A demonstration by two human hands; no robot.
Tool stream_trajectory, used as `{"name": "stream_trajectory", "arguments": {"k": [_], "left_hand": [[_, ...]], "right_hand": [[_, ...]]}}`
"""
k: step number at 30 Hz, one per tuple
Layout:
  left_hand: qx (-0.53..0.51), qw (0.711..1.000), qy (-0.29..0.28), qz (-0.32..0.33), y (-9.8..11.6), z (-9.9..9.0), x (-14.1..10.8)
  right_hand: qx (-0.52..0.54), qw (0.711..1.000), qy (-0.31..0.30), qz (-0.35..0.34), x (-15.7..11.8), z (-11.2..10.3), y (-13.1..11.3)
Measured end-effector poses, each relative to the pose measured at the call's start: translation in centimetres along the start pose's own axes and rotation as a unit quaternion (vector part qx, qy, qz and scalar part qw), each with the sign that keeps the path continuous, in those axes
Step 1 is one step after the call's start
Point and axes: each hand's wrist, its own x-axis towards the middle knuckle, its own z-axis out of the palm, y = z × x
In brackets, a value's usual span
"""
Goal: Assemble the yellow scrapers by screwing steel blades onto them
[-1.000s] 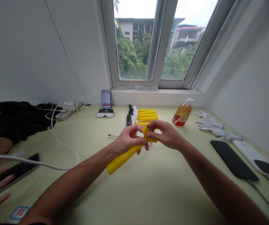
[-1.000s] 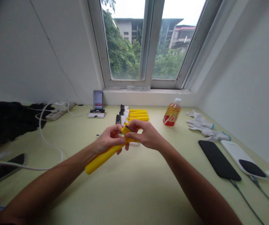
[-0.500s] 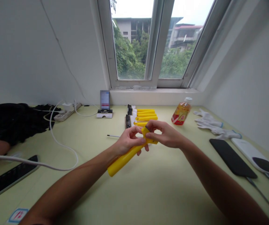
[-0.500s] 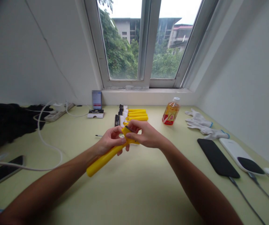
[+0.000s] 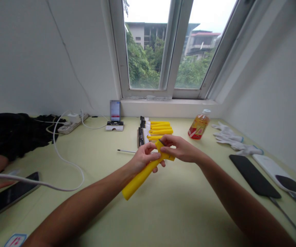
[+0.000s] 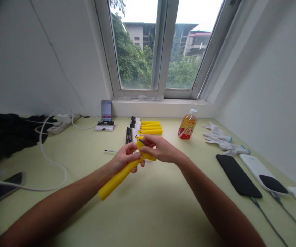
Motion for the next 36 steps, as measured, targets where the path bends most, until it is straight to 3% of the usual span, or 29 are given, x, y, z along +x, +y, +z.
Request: {"name": "stream_trajectory", "arguments": {"k": [8, 11, 14, 16, 20, 22, 26, 29, 32, 36], "left_hand": [[-0.005, 0.999, 0.039, 0.010, -0.5, 0.1, 0.1], [-0.008, 0.998, 0.068, 0.011, 0.2, -0.1, 0.4], [-0.001, 0.993, 0.114, 0.038, 2.4, -1.3, 0.9], [0.008, 0.984, 0.161, 0.080, 4.6, -2.6, 1.0], [0.008, 0.960, 0.236, 0.151, 8.4, -5.2, 0.9], [0.009, 0.954, 0.254, 0.158, 9.1, -5.9, 0.7], [0.009, 0.952, 0.264, 0.157, 8.9, -5.9, 0.7], [0.008, 0.950, 0.272, 0.157, 8.7, -5.7, 0.8], [0.010, 0.949, 0.271, 0.161, 8.9, -5.7, 0.6], [0.021, 0.949, 0.264, 0.169, 9.2, -5.9, 0.1]], "right_hand": [[-0.044, 0.999, -0.008, 0.022, 0.0, 0.3, 0.4], [-0.047, 0.996, 0.073, 0.014, 0.3, 0.4, 0.7], [-0.090, 0.979, 0.170, 0.065, 0.6, 0.4, 1.3], [-0.132, 0.975, 0.124, 0.129, 0.5, 0.3, 1.9], [-0.202, 0.956, -0.118, 0.178, 0.0, 1.4, 2.9], [-0.246, 0.942, -0.145, 0.176, -0.1, 2.7, 3.1], [-0.279, 0.940, -0.110, 0.163, 0.1, 5.2, 3.0], [-0.243, 0.959, -0.091, 0.112, 0.3, 5.3, 2.5], [-0.164, 0.985, -0.018, 0.042, 0.2, 3.1, 1.6], [-0.100, 0.979, 0.177, -0.001, -0.9, -1.5, 0.1]]}}
